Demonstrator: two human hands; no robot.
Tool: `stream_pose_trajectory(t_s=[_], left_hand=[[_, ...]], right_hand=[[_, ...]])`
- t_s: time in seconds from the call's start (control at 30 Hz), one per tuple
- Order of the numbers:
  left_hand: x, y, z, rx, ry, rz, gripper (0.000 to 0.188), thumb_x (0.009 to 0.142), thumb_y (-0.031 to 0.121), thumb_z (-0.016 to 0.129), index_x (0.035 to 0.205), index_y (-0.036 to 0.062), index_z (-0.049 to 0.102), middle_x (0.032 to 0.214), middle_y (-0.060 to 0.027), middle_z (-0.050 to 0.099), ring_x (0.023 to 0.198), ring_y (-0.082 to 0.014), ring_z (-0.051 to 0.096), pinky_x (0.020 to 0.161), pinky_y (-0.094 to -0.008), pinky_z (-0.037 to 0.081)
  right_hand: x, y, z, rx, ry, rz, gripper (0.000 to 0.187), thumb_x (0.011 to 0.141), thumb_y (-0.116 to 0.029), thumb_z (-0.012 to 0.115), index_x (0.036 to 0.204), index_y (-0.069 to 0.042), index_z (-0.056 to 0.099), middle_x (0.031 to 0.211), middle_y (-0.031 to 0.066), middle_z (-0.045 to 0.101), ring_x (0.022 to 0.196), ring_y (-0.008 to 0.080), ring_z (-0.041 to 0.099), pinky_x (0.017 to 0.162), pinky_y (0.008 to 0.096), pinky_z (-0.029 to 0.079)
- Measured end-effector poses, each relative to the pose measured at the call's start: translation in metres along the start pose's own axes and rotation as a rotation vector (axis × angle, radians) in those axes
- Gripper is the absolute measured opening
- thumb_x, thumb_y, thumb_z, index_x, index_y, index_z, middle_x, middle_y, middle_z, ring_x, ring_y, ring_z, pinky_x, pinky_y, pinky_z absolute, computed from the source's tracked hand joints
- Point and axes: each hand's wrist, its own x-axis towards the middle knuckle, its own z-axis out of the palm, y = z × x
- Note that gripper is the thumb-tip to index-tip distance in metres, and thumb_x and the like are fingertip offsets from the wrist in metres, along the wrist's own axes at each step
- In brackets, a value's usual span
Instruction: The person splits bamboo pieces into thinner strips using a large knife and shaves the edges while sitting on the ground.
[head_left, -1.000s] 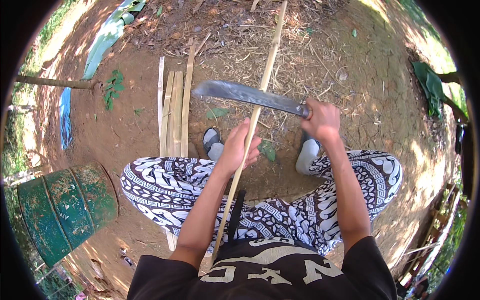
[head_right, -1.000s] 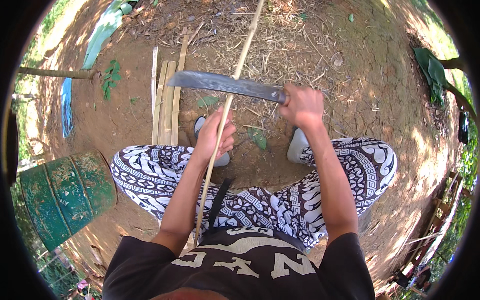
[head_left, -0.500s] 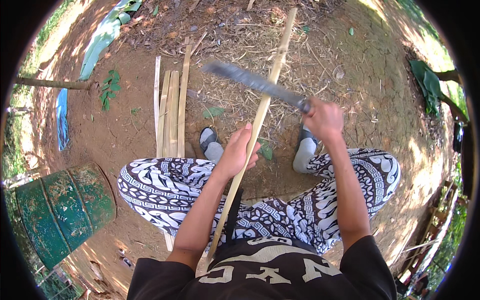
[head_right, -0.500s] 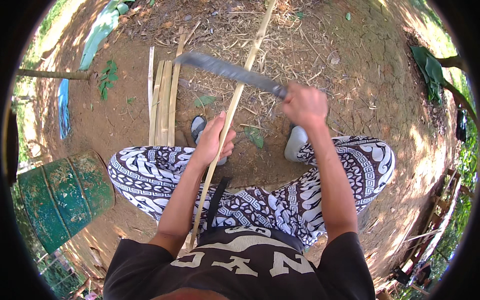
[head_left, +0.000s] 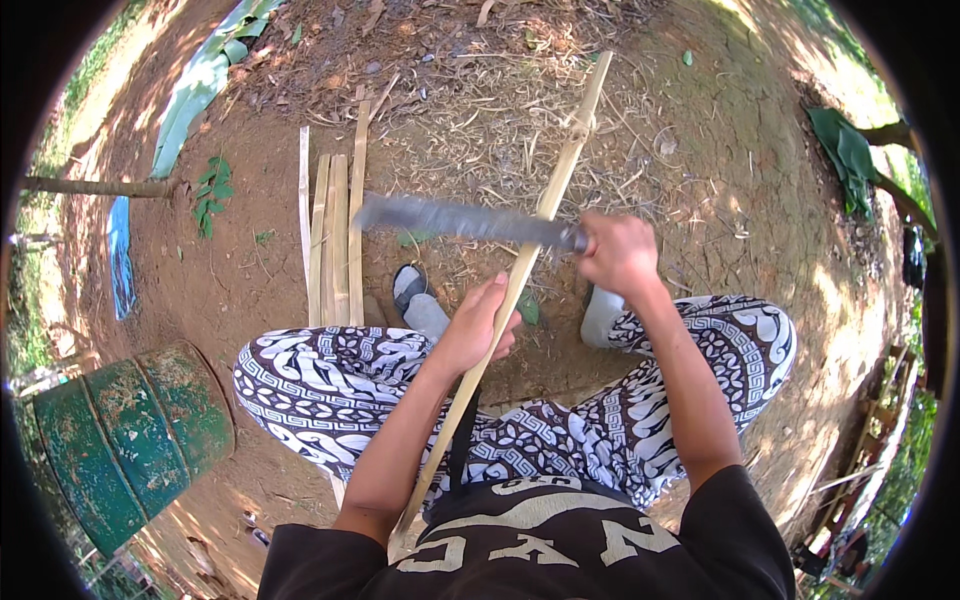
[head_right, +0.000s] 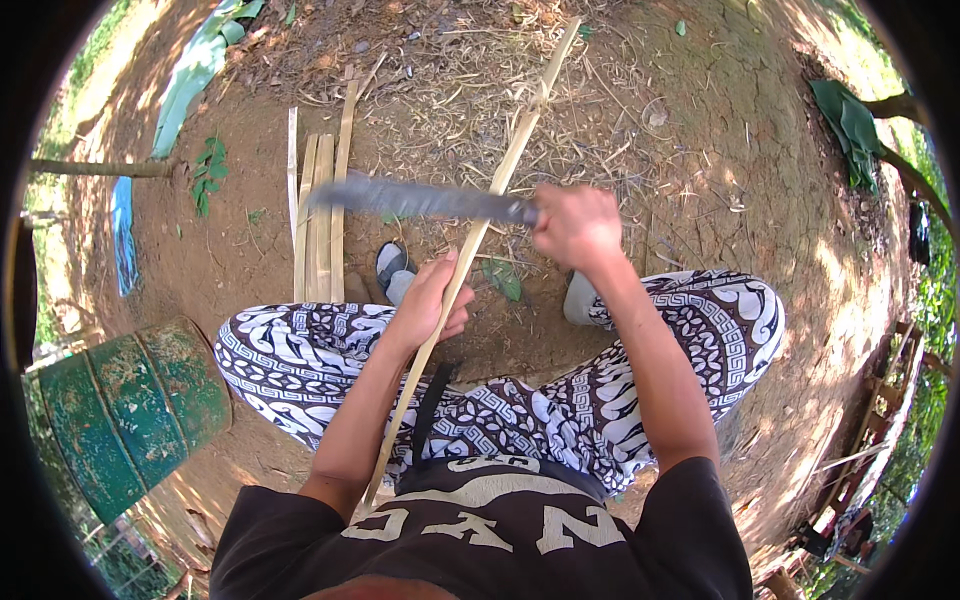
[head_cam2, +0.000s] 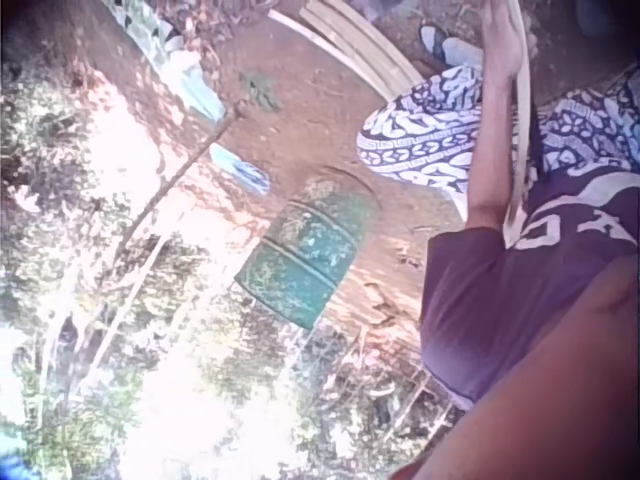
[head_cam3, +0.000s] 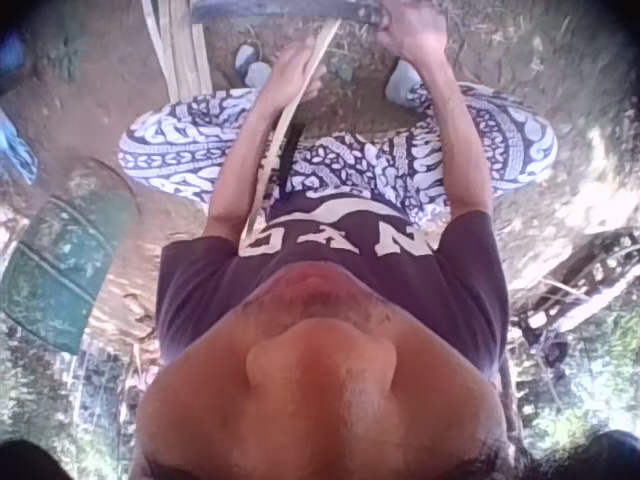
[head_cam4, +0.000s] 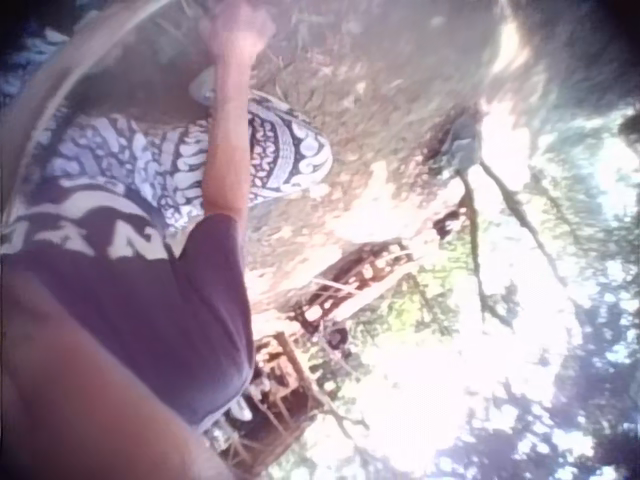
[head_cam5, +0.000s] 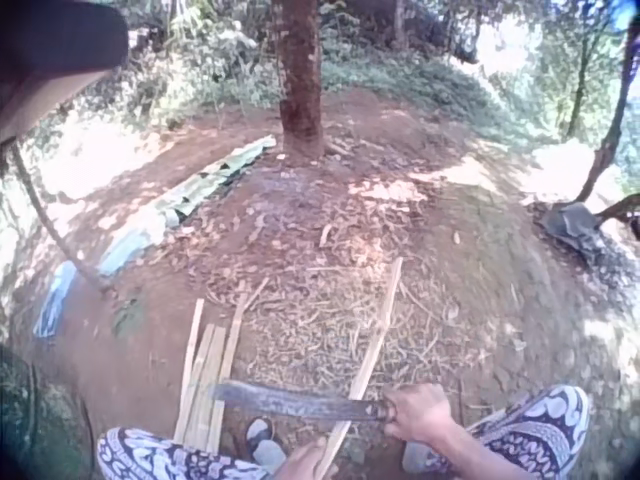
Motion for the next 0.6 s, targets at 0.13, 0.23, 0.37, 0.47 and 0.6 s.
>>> stream_pose_trajectory(t_s=[0.13, 0.23, 0.37, 0.47, 0.6], left_hand=[[-0.017, -0.006, 0.001, 0.029, 0.081, -0.053, 0.030, 0.107, 0.044, 0.034, 0.095, 0.0175, 0.041, 0.053, 0.0049, 0.032, 0.034, -0.0064, 0.026, 0.033, -0.0242, 0.021], [-0.011, 0.001, -0.001, -0.008, 0.104, -0.055, 0.030, 0.107, 0.043, 0.033, 0.093, 0.0174, 0.040, 0.052, 0.0042, 0.030, 0.034, -0.0066, 0.024, 0.032, -0.0253, 0.020], [0.002, 0.000, -0.022, -0.081, -0.145, 0.013, 0.034, 0.106, 0.046, 0.036, 0.098, 0.0129, 0.044, 0.065, 0.0010, 0.043, 0.042, -0.0077, 0.039, 0.037, -0.0247, 0.031], [0.000, 0.005, -0.016, 0.049, 0.047, 0.098, 0.036, 0.106, 0.045, 0.036, 0.099, 0.0109, 0.046, 0.065, 0.0012, 0.044, 0.044, -0.0077, 0.041, 0.038, -0.0243, 0.032], [0.010, 0.015, -0.016, 0.153, 0.243, 0.277, 0.031, 0.107, 0.041, 0.035, 0.092, 0.0146, 0.043, 0.058, 0.0042, 0.035, 0.035, -0.0067, 0.029, 0.032, -0.0241, 0.025]], right_hand=[[0.023, 0.093, -0.008, -0.152, 0.104, 0.106, 0.021, 0.075, -0.026, 0.062, 0.078, -0.006, 0.067, 0.076, 0.0164, 0.068, 0.074, 0.0371, 0.068, 0.071, 0.0504, 0.053], [0.030, 0.164, -0.025, -0.110, 0.328, 0.784, 0.035, 0.077, -0.030, 0.059, 0.083, 0.003, 0.071, 0.088, 0.0275, 0.069, 0.086, 0.0440, 0.068, 0.077, 0.0512, 0.054], [0.023, 0.123, -0.006, 0.345, 0.397, 0.640, 0.033, 0.079, -0.027, 0.057, 0.073, 0.004, 0.065, 0.068, 0.0255, 0.064, 0.067, 0.0424, 0.064, 0.069, 0.0486, 0.051], [0.015, 0.058, -0.018, 0.358, 0.363, 0.486, 0.027, 0.078, -0.023, 0.059, 0.070, 0.002, 0.062, 0.061, 0.0194, 0.061, 0.060, 0.0356, 0.061, 0.066, 0.0470, 0.049], [-0.008, 0.010, -0.014, 0.387, 0.140, 0.295, 0.017, 0.078, -0.018, 0.059, 0.070, -0.003, 0.060, 0.058, 0.0168, 0.059, 0.056, 0.0298, 0.062, 0.060, 0.0442, 0.050]])
